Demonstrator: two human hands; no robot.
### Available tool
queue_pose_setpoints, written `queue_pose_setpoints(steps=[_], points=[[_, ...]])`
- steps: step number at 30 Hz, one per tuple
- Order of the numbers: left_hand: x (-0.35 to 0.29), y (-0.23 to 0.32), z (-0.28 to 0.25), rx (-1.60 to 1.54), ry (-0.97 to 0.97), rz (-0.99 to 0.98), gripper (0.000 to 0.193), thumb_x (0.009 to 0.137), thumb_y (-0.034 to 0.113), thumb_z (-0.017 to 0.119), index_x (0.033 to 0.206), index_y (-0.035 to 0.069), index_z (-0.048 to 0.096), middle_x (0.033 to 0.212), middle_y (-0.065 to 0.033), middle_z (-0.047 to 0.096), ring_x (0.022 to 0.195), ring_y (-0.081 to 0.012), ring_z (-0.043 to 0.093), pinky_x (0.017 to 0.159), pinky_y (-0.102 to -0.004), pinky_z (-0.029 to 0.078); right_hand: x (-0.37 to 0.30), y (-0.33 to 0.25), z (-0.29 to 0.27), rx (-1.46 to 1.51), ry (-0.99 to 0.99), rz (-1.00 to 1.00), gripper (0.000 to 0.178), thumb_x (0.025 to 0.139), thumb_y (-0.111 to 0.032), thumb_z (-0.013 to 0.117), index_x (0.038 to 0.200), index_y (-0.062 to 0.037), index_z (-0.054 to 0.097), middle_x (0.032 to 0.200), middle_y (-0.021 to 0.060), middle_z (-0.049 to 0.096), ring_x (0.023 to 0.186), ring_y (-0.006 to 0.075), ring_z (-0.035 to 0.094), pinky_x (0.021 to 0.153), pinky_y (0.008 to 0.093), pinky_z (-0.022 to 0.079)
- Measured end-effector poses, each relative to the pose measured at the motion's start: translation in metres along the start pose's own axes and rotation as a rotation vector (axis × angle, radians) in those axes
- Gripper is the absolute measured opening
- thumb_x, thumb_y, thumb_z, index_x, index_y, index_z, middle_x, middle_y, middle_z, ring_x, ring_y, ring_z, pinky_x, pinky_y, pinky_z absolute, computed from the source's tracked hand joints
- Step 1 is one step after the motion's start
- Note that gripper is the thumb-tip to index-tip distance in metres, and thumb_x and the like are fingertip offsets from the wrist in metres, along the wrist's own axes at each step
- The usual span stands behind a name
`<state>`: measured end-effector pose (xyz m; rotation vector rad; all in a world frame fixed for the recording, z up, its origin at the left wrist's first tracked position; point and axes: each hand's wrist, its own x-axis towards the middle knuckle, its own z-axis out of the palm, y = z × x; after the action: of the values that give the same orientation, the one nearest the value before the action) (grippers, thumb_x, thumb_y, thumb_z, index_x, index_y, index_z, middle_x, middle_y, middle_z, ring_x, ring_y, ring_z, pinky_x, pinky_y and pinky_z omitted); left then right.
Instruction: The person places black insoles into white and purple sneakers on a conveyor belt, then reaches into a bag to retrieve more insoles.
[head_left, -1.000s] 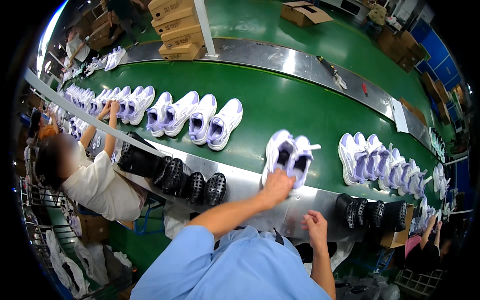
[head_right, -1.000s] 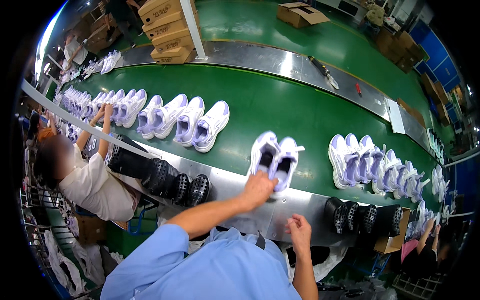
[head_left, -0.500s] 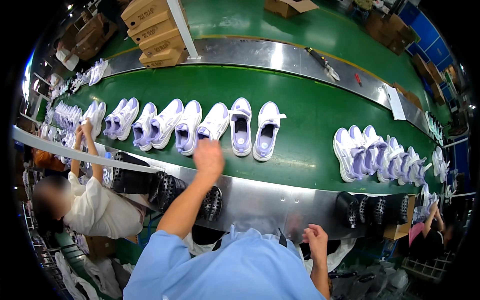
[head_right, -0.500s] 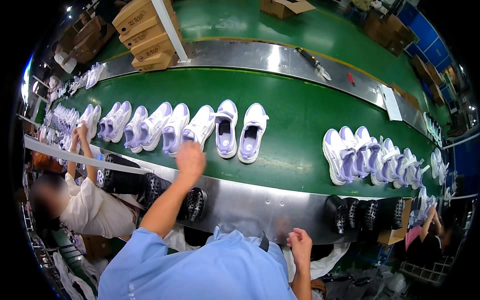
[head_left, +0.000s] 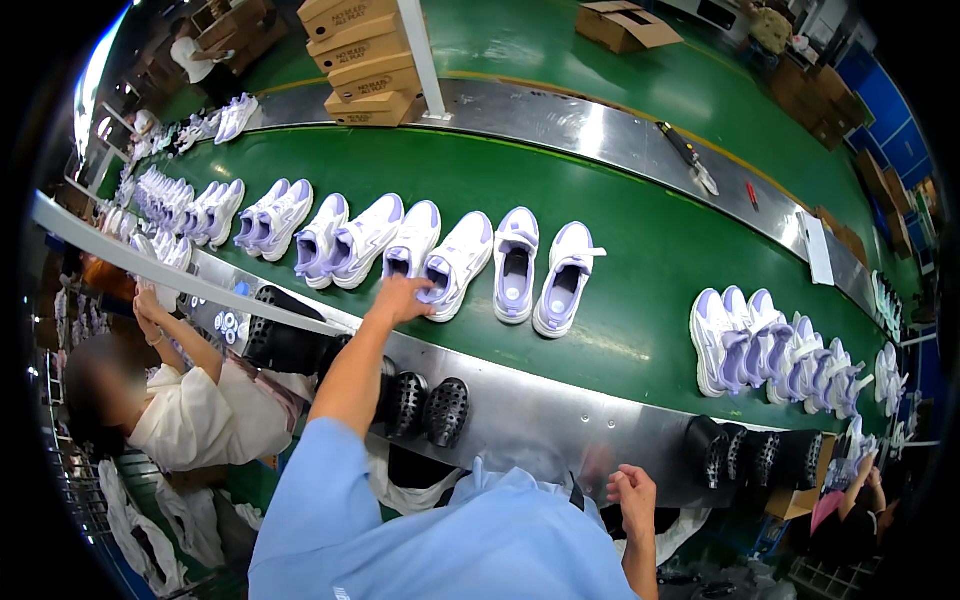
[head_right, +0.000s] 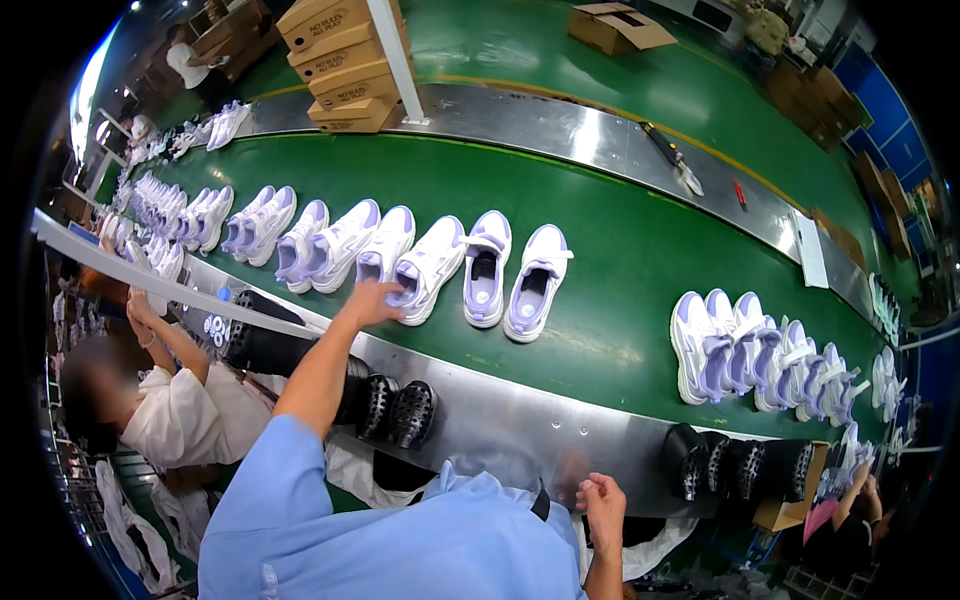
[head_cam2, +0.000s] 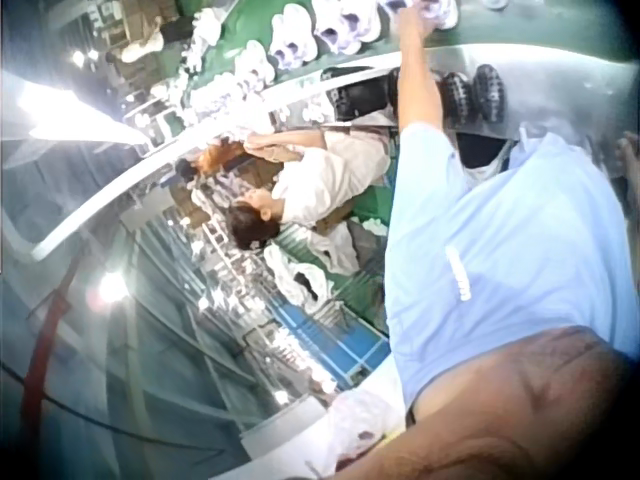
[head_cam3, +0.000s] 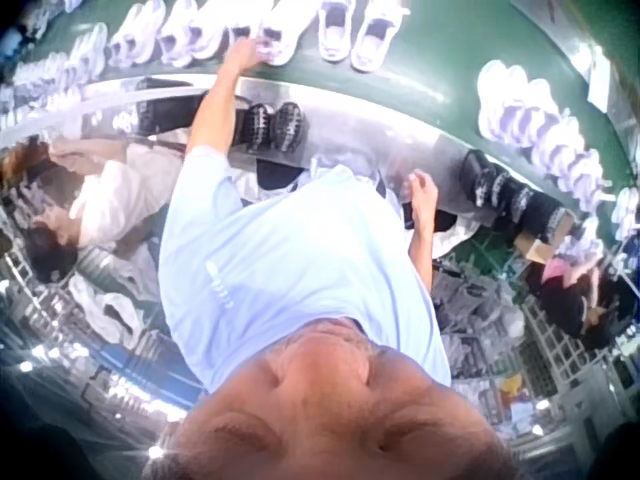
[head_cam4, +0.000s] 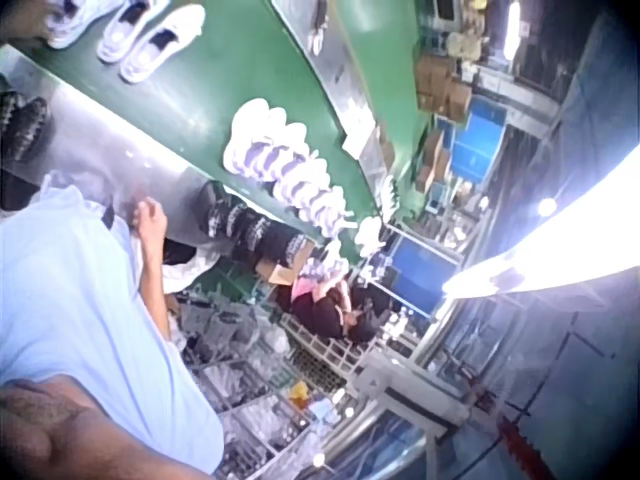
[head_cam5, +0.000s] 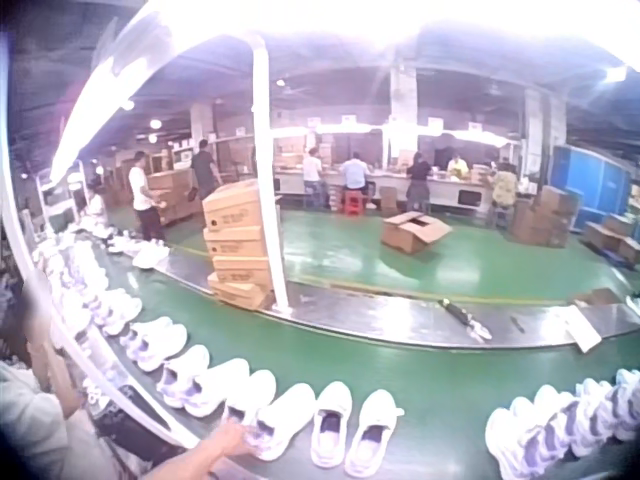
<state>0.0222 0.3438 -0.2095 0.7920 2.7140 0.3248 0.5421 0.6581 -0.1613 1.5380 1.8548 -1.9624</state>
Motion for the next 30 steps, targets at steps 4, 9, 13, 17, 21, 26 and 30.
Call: queue_pose_setpoints(steps=[4, 9, 13, 17, 21, 26, 30], points=[[-0.007, 0.108, 0.043, 0.436, 0.112, -0.047, 0.022, 0.086, 0.020, 0.071, 0.101, 0.006, 0.080, 0.112, -0.0194, 0.067, 0.116, -0.0383, 0.057, 0.080, -0.0518, 0.052, 0.006, 0.013, -0.001, 0.041, 0.012, 0.041, 0.028, 0.101, -0.014, 0.064, 0.122, 0.0042, 0.064, 0.098, 0.0120, 0.073, 0.079, 0.0183, 0.071, 0.065, 0.0298, 0.059], [-0.004, 0.184, 0.036, 0.815, -0.154, -0.052, 0.023, 0.092, 0.015, 0.063, 0.104, 0.004, 0.079, 0.104, -0.0155, 0.065, 0.101, -0.0370, 0.053, 0.057, -0.0497, 0.041, 0.012, 0.003, 0.004, -0.004, -0.038, 0.056, 0.031, 0.098, -0.011, 0.064, 0.124, 0.0065, 0.063, 0.096, 0.0121, 0.072, 0.080, 0.0194, 0.071, 0.065, 0.0309, 0.059], [-0.003, 0.185, 0.038, 0.829, -0.195, -0.051, 0.023, 0.090, 0.015, 0.064, 0.102, 0.002, 0.078, 0.101, -0.0167, 0.066, 0.098, -0.0376, 0.053, 0.055, -0.0490, 0.040, 0.011, -0.002, 0.004, -0.027, -0.053, 0.028, 0.032, 0.098, -0.013, 0.065, 0.124, 0.0066, 0.063, 0.097, 0.0123, 0.073, 0.081, 0.0199, 0.071, 0.066, 0.0316, 0.060], [-0.007, 0.186, 0.034, 0.869, -0.162, -0.030, 0.026, 0.095, 0.021, 0.060, 0.105, 0.004, 0.078, 0.098, -0.0150, 0.070, 0.101, -0.0379, 0.054, 0.057, -0.0515, 0.042, 0.009, 0.006, 0.002, -0.041, -0.056, 0.046, 0.033, 0.098, -0.014, 0.066, 0.124, 0.0065, 0.064, 0.097, 0.0126, 0.073, 0.081, 0.0198, 0.071, 0.067, 0.0322, 0.060], [-0.011, 0.174, 0.030, 0.833, -0.183, -0.017, 0.026, 0.096, 0.019, 0.060, 0.107, 0.005, 0.078, 0.103, -0.0149, 0.069, 0.103, -0.0378, 0.054, 0.057, -0.0516, 0.043, 0.001, 0.008, 0.011, -0.026, -0.062, 0.083, 0.032, 0.098, -0.013, 0.066, 0.123, 0.0064, 0.064, 0.097, 0.0126, 0.073, 0.080, 0.0194, 0.071, 0.067, 0.0319, 0.060], [-0.006, 0.150, 0.019, 0.681, -0.160, -0.008, 0.026, 0.096, 0.018, 0.061, 0.110, 0.006, 0.079, 0.114, -0.0149, 0.068, 0.111, -0.0371, 0.056, 0.063, -0.0536, 0.047, -0.010, -0.003, 0.021, -0.060, -0.052, 0.046, 0.030, 0.100, -0.015, 0.064, 0.123, 0.0047, 0.065, 0.099, 0.0118, 0.074, 0.080, 0.0176, 0.070, 0.066, 0.0297, 0.058], [0.011, 0.045, 0.039, 0.412, 0.061, 0.058, 0.019, 0.087, 0.017, 0.067, 0.100, 0.006, 0.076, 0.108, -0.0192, 0.071, 0.103, -0.0374, 0.066, 0.080, -0.0510, 0.055, -0.007, -0.003, 0.012, -0.049, -0.103, -0.027, 0.029, 0.099, -0.015, 0.067, 0.121, 0.0032, 0.067, 0.097, 0.0109, 0.074, 0.081, 0.0163, 0.069, 0.065, 0.0297, 0.057]])
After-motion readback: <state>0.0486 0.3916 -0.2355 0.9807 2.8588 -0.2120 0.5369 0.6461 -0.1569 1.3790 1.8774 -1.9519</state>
